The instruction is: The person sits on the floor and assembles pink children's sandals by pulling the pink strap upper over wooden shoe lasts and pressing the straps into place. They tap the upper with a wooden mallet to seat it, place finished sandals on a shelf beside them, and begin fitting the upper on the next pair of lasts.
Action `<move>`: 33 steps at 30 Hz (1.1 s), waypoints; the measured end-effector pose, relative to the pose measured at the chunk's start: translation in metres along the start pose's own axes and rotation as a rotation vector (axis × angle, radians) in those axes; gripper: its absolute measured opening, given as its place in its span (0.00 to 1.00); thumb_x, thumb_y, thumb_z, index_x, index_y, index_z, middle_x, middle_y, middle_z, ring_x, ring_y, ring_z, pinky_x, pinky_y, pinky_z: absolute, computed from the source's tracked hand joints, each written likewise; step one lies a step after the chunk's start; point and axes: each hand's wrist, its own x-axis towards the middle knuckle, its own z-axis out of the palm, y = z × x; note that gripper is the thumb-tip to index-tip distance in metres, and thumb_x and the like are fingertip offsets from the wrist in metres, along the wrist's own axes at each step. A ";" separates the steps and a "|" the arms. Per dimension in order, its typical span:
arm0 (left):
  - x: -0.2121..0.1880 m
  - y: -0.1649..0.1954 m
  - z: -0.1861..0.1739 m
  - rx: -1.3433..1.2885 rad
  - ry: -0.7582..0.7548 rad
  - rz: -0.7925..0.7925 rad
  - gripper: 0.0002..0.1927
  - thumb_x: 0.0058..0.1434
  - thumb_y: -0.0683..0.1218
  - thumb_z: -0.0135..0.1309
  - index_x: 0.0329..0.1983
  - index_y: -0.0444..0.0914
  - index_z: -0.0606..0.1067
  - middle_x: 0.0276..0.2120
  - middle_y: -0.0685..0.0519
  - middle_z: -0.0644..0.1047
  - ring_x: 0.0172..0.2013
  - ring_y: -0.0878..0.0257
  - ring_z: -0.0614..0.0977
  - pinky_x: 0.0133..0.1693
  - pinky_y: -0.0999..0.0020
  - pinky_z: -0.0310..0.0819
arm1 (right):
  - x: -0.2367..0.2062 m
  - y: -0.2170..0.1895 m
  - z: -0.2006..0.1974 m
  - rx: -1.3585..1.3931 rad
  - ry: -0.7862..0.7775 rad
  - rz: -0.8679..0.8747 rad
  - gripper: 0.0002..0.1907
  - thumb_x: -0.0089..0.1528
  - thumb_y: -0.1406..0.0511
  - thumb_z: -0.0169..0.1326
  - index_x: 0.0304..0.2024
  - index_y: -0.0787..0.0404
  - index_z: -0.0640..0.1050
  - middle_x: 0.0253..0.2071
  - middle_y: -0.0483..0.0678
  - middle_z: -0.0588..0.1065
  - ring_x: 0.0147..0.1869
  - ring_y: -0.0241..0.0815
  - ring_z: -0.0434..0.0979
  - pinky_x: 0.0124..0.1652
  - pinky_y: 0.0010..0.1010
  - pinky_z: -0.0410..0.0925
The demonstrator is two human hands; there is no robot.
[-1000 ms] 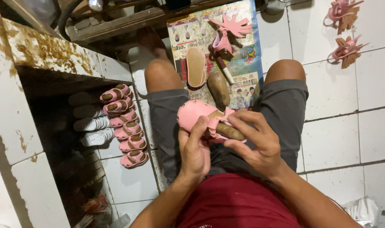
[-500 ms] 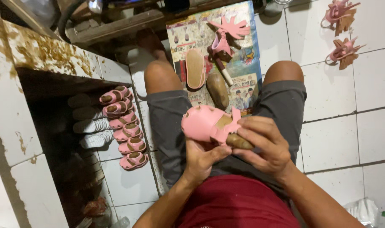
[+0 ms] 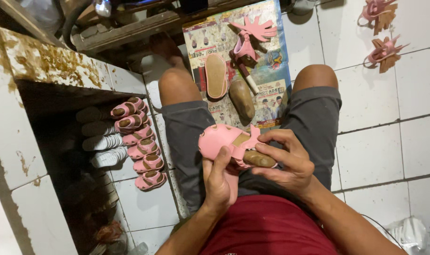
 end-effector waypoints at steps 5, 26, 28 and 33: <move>0.000 0.009 0.010 0.039 -0.189 0.040 0.23 0.74 0.44 0.56 0.67 0.28 0.66 0.53 0.43 0.74 0.51 0.55 0.79 0.54 0.58 0.77 | 0.002 -0.003 -0.002 0.008 0.044 0.070 0.28 0.52 0.71 0.70 0.55 0.66 0.78 0.54 0.55 0.72 0.56 0.47 0.77 0.54 0.31 0.72; 0.055 0.012 0.028 0.302 -0.021 0.340 0.16 0.63 0.35 0.66 0.48 0.31 0.70 0.41 0.50 0.78 0.42 0.65 0.79 0.47 0.70 0.76 | 0.025 0.022 0.041 0.583 0.409 0.724 0.08 0.72 0.66 0.58 0.47 0.66 0.77 0.36 0.42 0.72 0.36 0.29 0.66 0.35 0.22 0.60; 0.064 0.051 0.008 0.529 -0.104 0.267 0.16 0.59 0.38 0.67 0.45 0.32 0.73 0.40 0.52 0.79 0.41 0.68 0.80 0.45 0.72 0.77 | 0.036 0.015 0.031 0.026 0.245 0.323 0.08 0.68 0.67 0.60 0.48 0.63 0.77 0.41 0.48 0.75 0.44 0.39 0.73 0.45 0.30 0.66; 0.082 0.135 -0.029 1.190 -0.206 0.045 0.14 0.53 0.42 0.71 0.38 0.33 0.78 0.34 0.55 0.82 0.38 0.73 0.79 0.41 0.75 0.77 | 0.083 0.011 0.039 -0.246 -0.128 -0.199 0.21 0.58 0.67 0.64 0.52 0.69 0.77 0.46 0.58 0.73 0.51 0.55 0.73 0.52 0.46 0.67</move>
